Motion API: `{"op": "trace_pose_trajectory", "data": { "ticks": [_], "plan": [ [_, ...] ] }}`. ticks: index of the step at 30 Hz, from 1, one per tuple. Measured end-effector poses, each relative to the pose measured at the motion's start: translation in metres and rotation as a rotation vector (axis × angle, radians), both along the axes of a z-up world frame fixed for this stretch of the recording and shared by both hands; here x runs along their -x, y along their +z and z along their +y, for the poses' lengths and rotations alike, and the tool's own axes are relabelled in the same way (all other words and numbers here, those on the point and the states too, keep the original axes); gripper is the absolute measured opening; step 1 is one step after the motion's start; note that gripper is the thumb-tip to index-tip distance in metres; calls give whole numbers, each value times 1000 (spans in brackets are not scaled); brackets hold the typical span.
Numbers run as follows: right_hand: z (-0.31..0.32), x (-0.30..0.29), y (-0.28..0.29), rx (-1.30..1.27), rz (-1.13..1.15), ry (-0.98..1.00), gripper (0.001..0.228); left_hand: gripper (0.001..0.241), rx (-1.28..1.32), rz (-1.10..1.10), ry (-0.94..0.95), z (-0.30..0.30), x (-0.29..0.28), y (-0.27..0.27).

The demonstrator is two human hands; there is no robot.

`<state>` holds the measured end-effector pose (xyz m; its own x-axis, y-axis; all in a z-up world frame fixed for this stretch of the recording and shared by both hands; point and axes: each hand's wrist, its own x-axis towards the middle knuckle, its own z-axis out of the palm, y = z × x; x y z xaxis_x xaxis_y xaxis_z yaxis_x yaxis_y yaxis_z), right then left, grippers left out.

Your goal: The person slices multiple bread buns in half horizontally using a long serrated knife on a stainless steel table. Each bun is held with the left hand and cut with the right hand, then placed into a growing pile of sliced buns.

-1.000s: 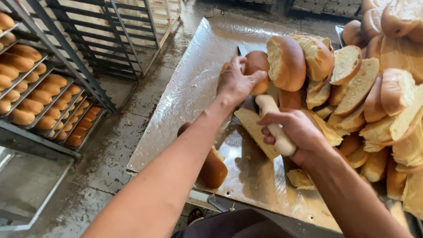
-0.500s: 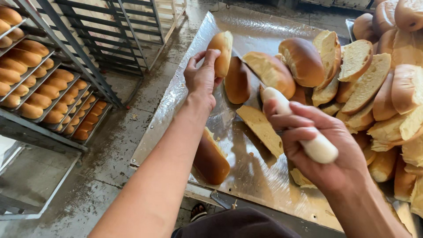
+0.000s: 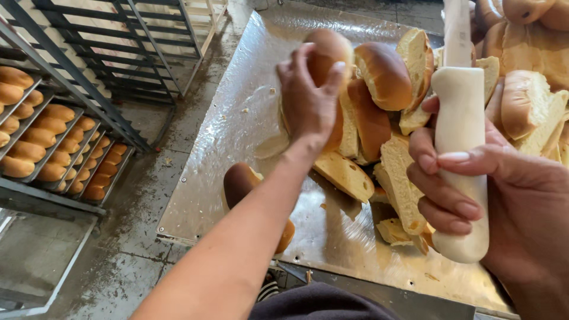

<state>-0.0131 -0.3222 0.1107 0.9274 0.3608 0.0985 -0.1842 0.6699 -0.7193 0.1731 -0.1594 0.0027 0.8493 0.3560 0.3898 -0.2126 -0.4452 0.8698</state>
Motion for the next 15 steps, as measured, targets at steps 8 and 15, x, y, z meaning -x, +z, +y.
{"op": "trace_pose_trajectory", "data": {
  "ticks": [8,15],
  "plan": [
    [-20,37,-69,796,36,-152,56,30,-203,-102,66,47,49,-1],
    [-29,72,-129,1412,345,-97,46,64,-22,357,273,96,158,-48]
  ]
}}
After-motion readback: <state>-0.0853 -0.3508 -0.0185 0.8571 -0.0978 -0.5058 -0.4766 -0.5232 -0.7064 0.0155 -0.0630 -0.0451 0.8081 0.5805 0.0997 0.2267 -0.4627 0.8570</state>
